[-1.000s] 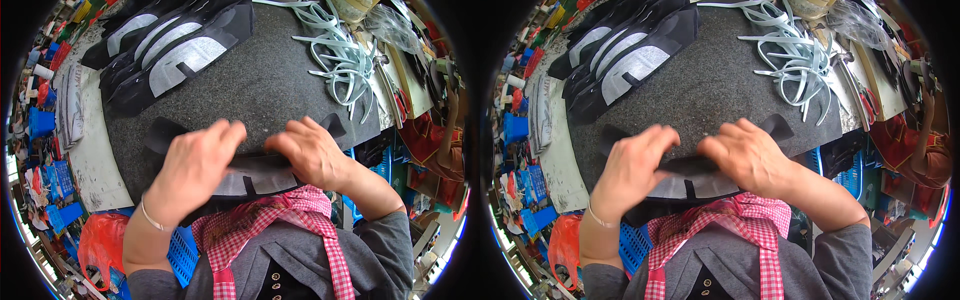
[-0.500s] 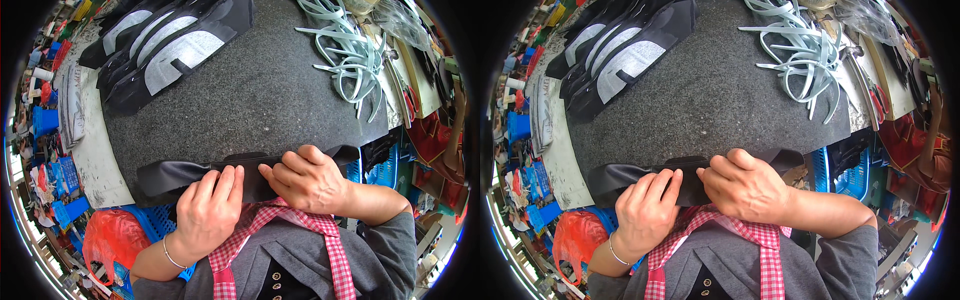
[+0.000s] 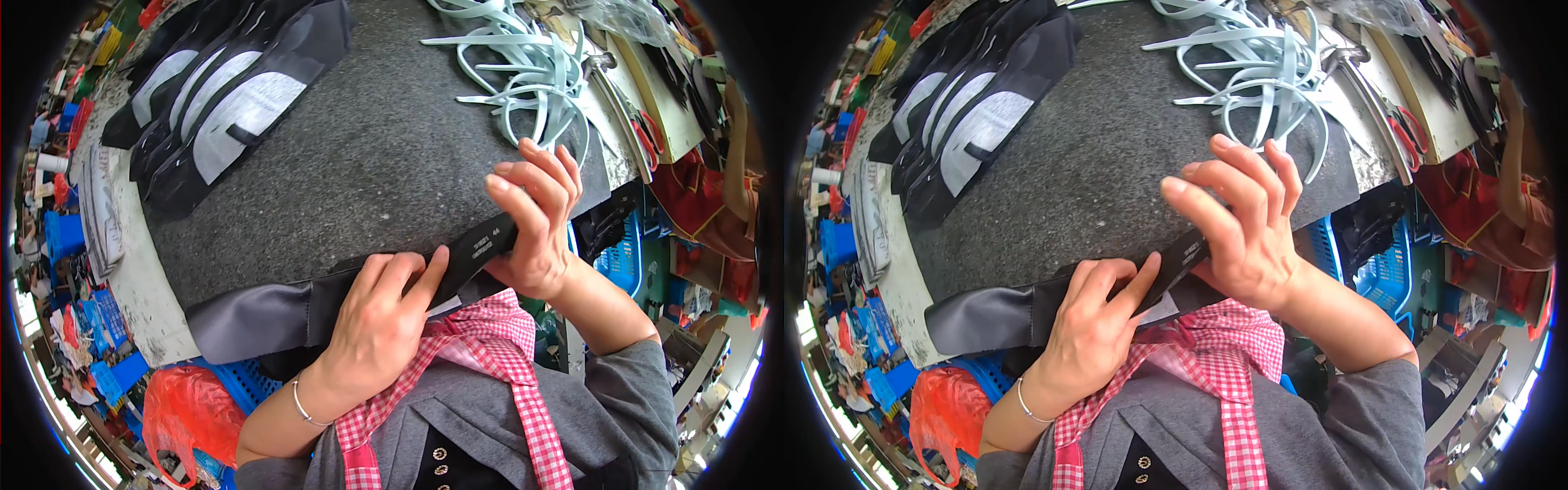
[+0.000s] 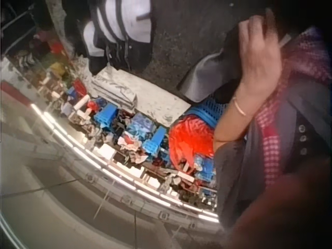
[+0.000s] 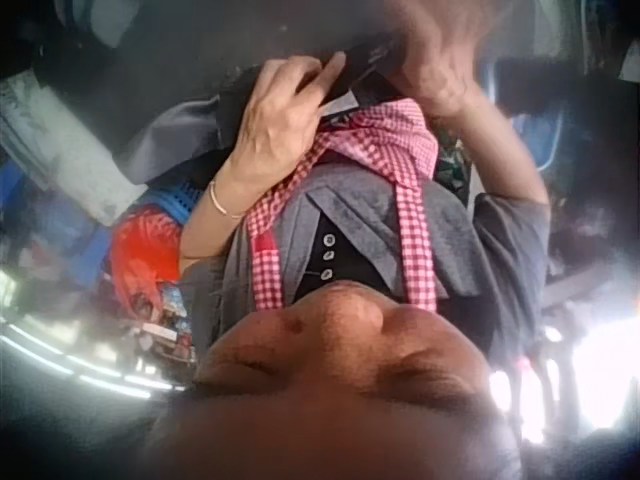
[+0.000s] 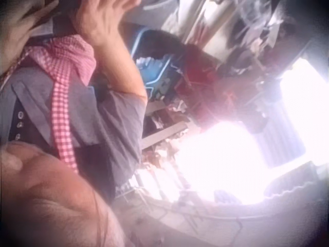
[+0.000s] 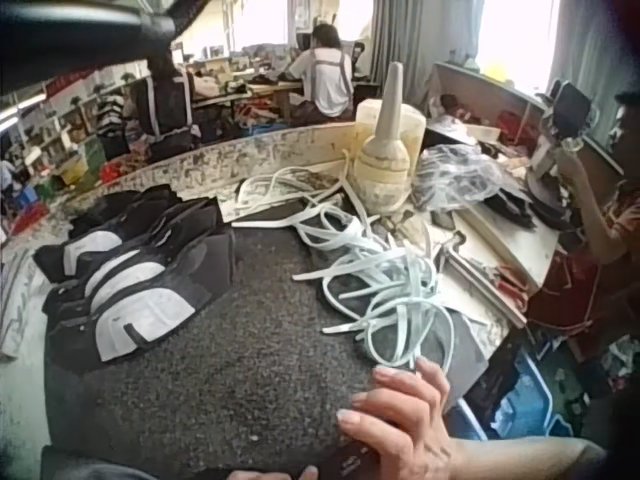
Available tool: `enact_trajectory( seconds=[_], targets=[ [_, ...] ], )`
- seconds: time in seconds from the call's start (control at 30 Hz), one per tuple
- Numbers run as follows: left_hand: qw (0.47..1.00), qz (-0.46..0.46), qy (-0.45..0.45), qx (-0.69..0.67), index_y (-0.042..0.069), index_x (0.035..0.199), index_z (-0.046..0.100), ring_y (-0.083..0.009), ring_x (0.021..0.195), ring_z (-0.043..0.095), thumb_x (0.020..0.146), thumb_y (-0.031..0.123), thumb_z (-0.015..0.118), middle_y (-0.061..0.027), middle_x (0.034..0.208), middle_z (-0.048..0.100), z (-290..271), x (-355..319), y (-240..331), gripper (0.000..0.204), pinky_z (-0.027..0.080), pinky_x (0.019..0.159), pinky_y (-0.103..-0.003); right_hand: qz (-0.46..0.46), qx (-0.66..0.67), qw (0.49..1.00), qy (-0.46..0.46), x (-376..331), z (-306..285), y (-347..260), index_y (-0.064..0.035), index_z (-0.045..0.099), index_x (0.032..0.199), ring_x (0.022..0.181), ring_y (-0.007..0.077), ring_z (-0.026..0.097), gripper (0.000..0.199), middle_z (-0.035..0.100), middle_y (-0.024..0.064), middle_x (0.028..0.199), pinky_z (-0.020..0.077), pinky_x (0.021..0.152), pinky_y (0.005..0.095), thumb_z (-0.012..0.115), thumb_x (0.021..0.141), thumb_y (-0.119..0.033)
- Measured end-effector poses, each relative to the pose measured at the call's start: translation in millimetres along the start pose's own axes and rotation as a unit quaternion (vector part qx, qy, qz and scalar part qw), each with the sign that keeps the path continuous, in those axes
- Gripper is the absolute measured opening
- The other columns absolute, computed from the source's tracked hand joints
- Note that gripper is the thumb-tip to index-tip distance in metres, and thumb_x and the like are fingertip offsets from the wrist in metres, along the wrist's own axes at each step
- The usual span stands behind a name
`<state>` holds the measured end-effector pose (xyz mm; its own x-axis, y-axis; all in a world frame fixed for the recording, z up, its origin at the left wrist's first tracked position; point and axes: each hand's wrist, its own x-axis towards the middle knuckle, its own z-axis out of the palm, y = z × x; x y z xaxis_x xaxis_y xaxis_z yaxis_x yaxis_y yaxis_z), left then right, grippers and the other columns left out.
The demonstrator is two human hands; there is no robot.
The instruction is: The person places reinforcement strips onto black shoe pieces, folds the edges over the strips, and presses them down firmly by hand.
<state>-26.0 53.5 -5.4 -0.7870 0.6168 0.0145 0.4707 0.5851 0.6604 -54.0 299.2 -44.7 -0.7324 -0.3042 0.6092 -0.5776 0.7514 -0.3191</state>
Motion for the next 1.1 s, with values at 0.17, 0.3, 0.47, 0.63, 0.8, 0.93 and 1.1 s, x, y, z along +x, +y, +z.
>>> enact_trajectory(
  seconds=[0.17, 0.3, 0.47, 0.63, 0.8, 0.93, 1.1],
  targets=[
    [0.997, 0.015, -0.016, 0.073, 0.007, 0.148, 0.072, -0.0309, 0.107, 0.062, 0.081, -0.003, 0.073, -0.0118, 0.119, 0.063, 4, 1, 7, 0.067, 0.057, 0.099, -0.042, -0.03, 0.043, 0.997, -0.054, -3, -13, 29, -0.0183, 0.069, 0.133, 0.133, 0.0289, 0.056, 0.067, 0.065, 0.0045, 0.131, 0.0338, 0.115, 0.0543, 0.086, 0.069, -0.026],
    [0.993, 0.025, -0.021, 0.117, 0.009, 0.147, 0.073, -0.0287, 0.106, 0.061, 0.082, 0.0, 0.073, -0.0101, 0.12, 0.063, 6, 3, 10, 0.066, 0.058, 0.097, -0.042, -0.171, 0.041, 0.976, -0.128, -7, -29, 49, -0.022, 0.077, 0.106, 0.117, 0.0204, 0.056, 0.036, 0.066, -0.0046, 0.121, 0.0372, 0.101, 0.0454, 0.076, 0.071, -0.031],
    [0.984, 0.032, -0.044, 0.172, 0.014, 0.15, 0.072, -0.0263, 0.103, 0.059, 0.086, 0.013, 0.078, -0.0077, 0.121, 0.062, 8, 4, 10, 0.064, 0.055, 0.092, -0.041, -0.218, 0.001, 0.968, -0.126, -10, -33, 53, -0.0216, 0.081, 0.1, 0.111, 0.0164, 0.057, 0.034, 0.071, -0.0097, 0.124, 0.039, 0.095, 0.0403, 0.074, 0.069, -0.034],
    [0.981, 0.007, -0.106, 0.164, 0.023, 0.155, 0.067, -0.0252, 0.102, 0.058, 0.088, 0.035, 0.083, -0.0049, 0.114, 0.059, -2, 26, 26, 0.07, 0.051, 0.086, -0.041, -0.237, -0.051, 0.954, -0.177, -15, -52, 55, -0.0206, 0.086, 0.114, 0.115, 0.0162, 0.059, 0.05, 0.073, -0.0101, 0.131, 0.0417, 0.091, 0.037, 0.074, 0.067, -0.033],
    [0.975, 0.008, -0.113, 0.192, 0.023, 0.156, 0.065, -0.0239, 0.101, 0.059, 0.089, 0.039, 0.083, -0.0039, 0.108, 0.057, -5, 24, 21, 0.072, 0.048, 0.08, -0.04, -0.158, -0.065, 0.963, -0.209, -29, -56, 48, -0.0206, 0.085, 0.131, 0.106, 0.0161, 0.06, 0.058, 0.074, -0.0102, 0.142, 0.0407, 0.095, 0.0364, 0.072, 0.075, -0.029],
    [0.978, 0.069, -0.053, 0.191, 0.012, 0.138, 0.078, -0.0214, 0.094, 0.068, 0.085, 0.017, 0.076, -0.0014, 0.099, 0.068, -34, -23, -9, 0.053, 0.05, 0.084, -0.039, -0.087, -0.078, 0.965, -0.237, -40, -67, 40, -0.0201, 0.081, 0.137, 0.107, 0.0159, 0.063, 0.066, 0.074, -0.0098, 0.144, 0.0432, 0.097, 0.0366, 0.069, 0.073, -0.03],
    [0.966, 0.125, 0.09, 0.209, 0.009, 0.122, 0.084, -0.0174, 0.101, 0.081, 0.086, 0.011, 0.072, -0.0032, 0.111, 0.084, -24, -50, -24, 0.038, 0.056, 0.08, -0.033, -0.072, -0.062, 0.98, -0.177, 22, -79, 17, -0.0089, 0.086, 0.11, 0.111, 0.0255, 0.067, 0.045, 0.082, 0.0035, 0.122, 0.0485, 0.098, 0.0418, 0.077, 0.07, -0.026]
  ],
)
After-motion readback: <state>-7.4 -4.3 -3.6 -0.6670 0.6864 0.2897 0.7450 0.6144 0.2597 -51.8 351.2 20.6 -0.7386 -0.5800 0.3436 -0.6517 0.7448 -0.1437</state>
